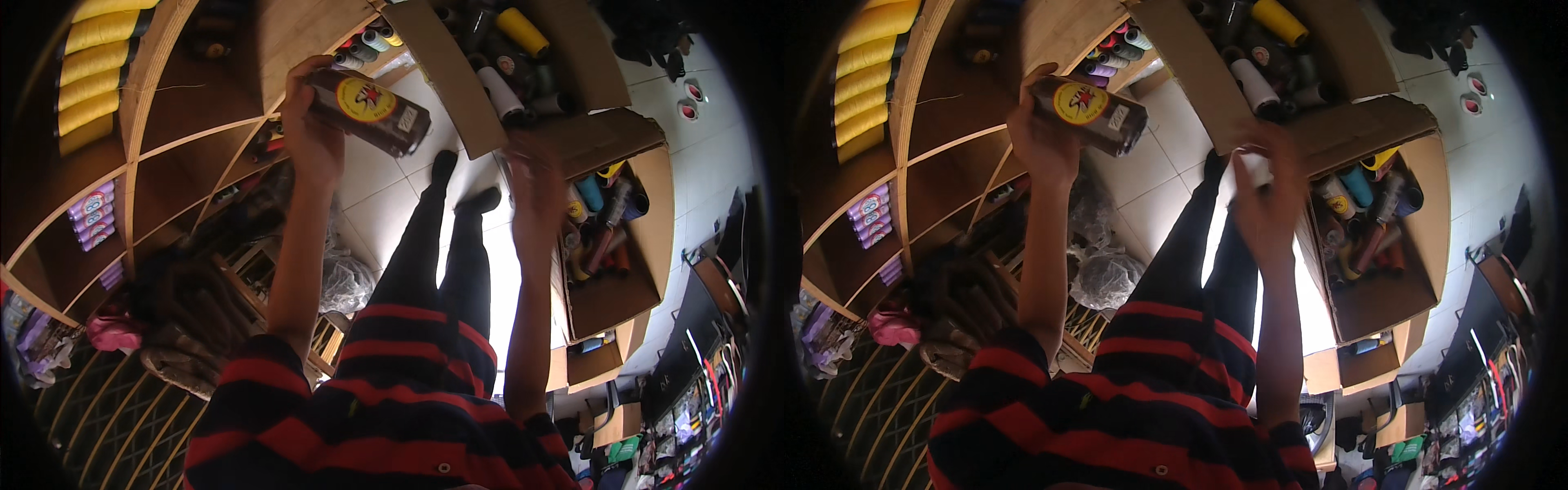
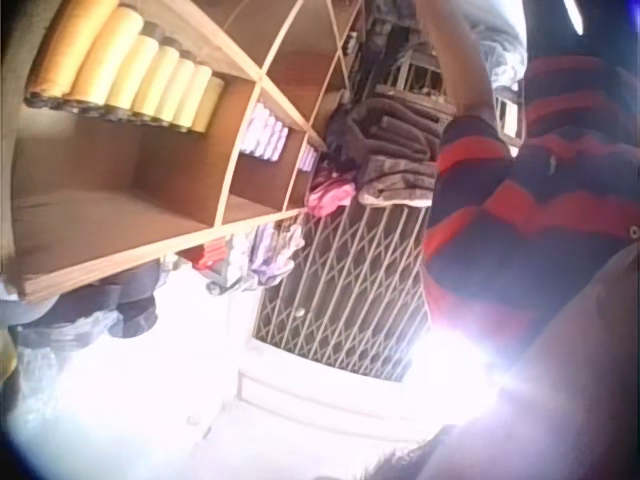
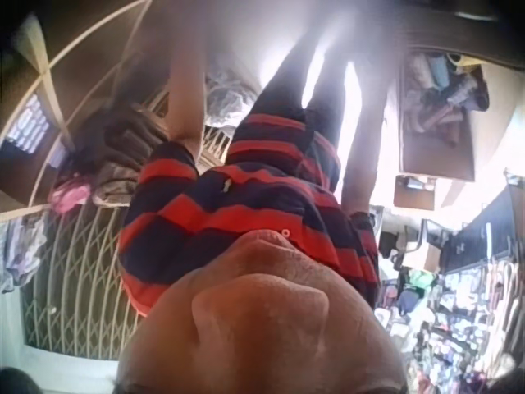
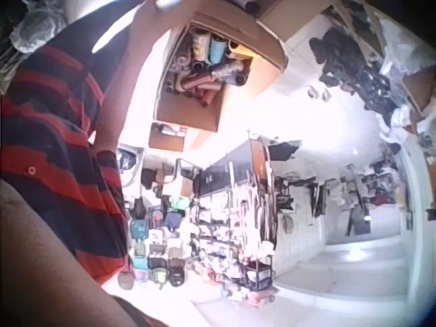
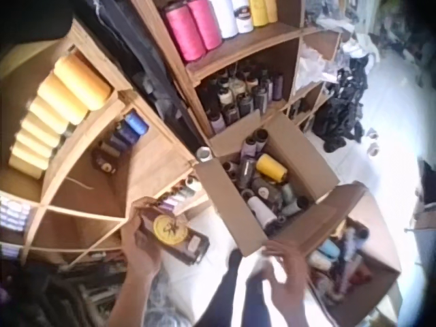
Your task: The person organizes thread spools by taking them from boxes on the floor and placing them onto wooden shelves.
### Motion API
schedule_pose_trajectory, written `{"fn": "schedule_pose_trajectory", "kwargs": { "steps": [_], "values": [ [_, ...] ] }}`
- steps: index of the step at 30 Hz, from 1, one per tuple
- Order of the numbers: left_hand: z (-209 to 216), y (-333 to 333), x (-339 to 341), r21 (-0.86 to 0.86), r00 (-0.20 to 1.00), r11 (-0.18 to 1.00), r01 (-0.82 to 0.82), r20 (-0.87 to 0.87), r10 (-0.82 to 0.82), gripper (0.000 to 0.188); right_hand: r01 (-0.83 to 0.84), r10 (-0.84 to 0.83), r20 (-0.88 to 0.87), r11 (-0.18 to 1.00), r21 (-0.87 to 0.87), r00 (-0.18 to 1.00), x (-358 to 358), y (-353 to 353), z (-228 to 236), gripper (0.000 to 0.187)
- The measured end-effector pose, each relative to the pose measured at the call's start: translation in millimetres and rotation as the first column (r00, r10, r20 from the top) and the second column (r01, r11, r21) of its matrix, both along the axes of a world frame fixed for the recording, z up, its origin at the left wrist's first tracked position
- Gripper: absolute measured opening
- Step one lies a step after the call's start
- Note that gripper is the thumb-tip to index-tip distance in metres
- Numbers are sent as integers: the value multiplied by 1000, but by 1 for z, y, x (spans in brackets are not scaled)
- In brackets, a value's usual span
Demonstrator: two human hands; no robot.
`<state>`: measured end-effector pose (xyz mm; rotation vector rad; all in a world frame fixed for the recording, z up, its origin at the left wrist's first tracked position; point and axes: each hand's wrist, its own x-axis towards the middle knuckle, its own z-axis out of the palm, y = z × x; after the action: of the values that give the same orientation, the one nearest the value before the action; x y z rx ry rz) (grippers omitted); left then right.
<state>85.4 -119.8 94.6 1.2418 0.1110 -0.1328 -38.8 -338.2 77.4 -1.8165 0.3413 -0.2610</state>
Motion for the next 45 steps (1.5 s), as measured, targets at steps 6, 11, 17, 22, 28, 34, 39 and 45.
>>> {"fn": "schedule_pose_trajectory", "kwargs": {
  "steps": [6, 11, 17, 22, 28, 34, 39, 45],
  "values": [
    [3, -7, -12, -169, 969, 957, 236, -26, -244, 50, -290, 371, -90, 834, 469, 924, 36, 50, 20, 51],
    [-6, 10, -7, 95, 984, 993, 73, -171, -55, 45, -151, 186, -77, 933, 327, 980, 49, 83, 1, 52],
    [-34, 48, 29, 332, 986, 942, 48, -165, 8, 34, -157, 123, 127, 935, 317, 984, 106, 136, -44, 48],
    [-80, 126, 102, 642, 979, 745, -184, 56, 194, 40, -143, 118, 159, 978, 153, 980, 134, 170, -71, 40],
    [-123, 216, 195, 682, 781, 416, -602, 394, 484, 55, -204, 214, 3, 929, 308, 977, 121, 174, -72, 33],
    [-141, 242, 232, 789, 765, 246, -563, 385, 516, 65, -194, 203, 15, 908, 372, 979, 119, 186, -78, 28],
    [-159, 263, 245, 699, 688, 254, -668, 451, 569, 74, -211, 211, 43, 896, 392, 977, 127, 189, -72, 26],
    [-161, 261, 238, 776, 763, 196, -600, 481, 432, 75, -203, 190, 73, 892, 403, 979, 131, 186, -69, 25]
  ]
}}
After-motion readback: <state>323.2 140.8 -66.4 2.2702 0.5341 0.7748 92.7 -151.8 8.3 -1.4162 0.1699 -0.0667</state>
